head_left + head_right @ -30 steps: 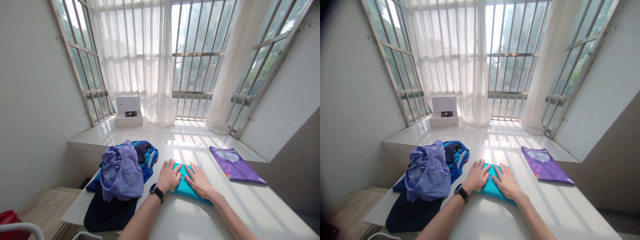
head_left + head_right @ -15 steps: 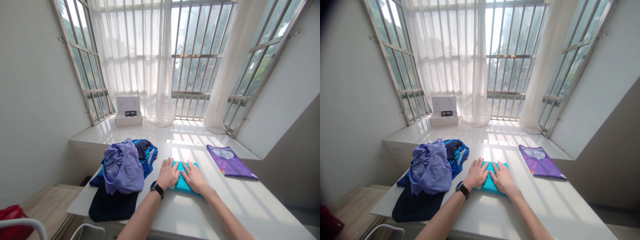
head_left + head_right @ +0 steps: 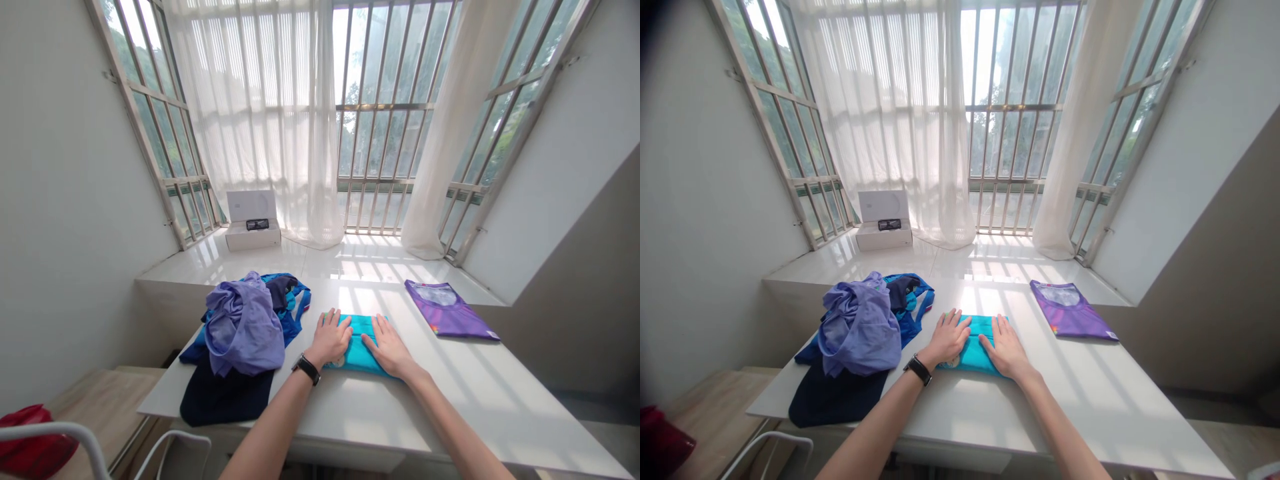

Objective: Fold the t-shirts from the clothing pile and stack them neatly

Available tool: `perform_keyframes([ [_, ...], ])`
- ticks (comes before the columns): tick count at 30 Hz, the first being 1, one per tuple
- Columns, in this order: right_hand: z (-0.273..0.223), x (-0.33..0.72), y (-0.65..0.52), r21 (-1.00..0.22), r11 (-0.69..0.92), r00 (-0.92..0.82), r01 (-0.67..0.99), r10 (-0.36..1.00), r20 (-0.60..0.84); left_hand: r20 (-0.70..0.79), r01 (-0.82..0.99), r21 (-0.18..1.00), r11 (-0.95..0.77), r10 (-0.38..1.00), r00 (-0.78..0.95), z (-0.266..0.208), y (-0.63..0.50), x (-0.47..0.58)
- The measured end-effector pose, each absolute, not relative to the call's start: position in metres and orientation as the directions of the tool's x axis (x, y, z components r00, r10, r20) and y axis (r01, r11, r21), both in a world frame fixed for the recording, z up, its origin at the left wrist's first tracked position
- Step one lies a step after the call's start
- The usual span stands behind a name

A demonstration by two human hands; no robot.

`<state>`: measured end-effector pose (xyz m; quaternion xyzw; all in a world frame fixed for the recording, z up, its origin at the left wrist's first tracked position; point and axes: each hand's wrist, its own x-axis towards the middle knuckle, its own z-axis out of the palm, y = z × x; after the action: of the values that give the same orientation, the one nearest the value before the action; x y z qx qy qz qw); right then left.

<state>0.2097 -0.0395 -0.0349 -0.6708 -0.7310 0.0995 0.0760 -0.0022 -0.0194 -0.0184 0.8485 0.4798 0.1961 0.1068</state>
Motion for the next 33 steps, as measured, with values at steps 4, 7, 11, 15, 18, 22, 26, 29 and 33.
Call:
perform_keyframes([
  [4, -0.032, 0.210, -0.042, -0.270, 0.088, -0.094, 0.959, 0.996, -0.010, 0.220, 0.685, 0.546, -0.482, 0.872, 0.438, -0.007, -0.007, -0.039],
  [7, -0.032, 0.210, -0.042, -0.287, 0.095, -0.101, 0.953, 0.995, -0.006, 0.246, 0.721, 0.569, -0.395, 0.919, 0.309, -0.004, 0.002, -0.067],
  [11, -0.036, 0.211, -0.041, -0.330, 0.100, -0.100, 0.939, 0.995, 0.016, 0.307, 0.750, 0.537, -0.385, 0.918, 0.252, -0.001, -0.007, -0.068],
  [15, -0.041, 0.210, -0.041, -0.401, 0.111, -0.086, 0.909, 0.993, 0.081, 0.351, 0.715, 0.379, -0.588, 0.806, 0.477, -0.001, -0.028, -0.031],
  [18, -0.043, 0.213, -0.041, -0.472, 0.132, -0.069, 0.872, 0.986, 0.149, 0.276, 0.714, 0.235, -0.660, 0.750, 0.602, -0.006, -0.035, -0.011],
  [22, -0.040, 0.229, -0.040, -0.598, 0.133, 0.047, 0.791, 0.960, 0.275, 0.208, 0.753, 0.212, -0.623, 0.782, 0.588, -0.012, -0.034, -0.012],
  [26, -0.030, 0.247, -0.041, -0.688, 0.108, 0.254, 0.718, 0.879, 0.403, 0.222, 0.811, 0.183, -0.555, 0.827, 0.516, -0.004, -0.039, -0.018],
  [29, -0.023, 0.243, -0.048, -0.682, 0.169, 0.264, 0.711, 0.835, 0.483, 0.216, 0.896, 0.117, -0.429, 0.891, 0.399, 0.013, -0.052, -0.011],
  [33, -0.018, 0.223, -0.061, -0.620, 0.311, 0.059, 0.721, 0.863, 0.502, 0.166, 0.919, 0.059, -0.391, 0.911, 0.377, 0.031, -0.081, -0.004],
])
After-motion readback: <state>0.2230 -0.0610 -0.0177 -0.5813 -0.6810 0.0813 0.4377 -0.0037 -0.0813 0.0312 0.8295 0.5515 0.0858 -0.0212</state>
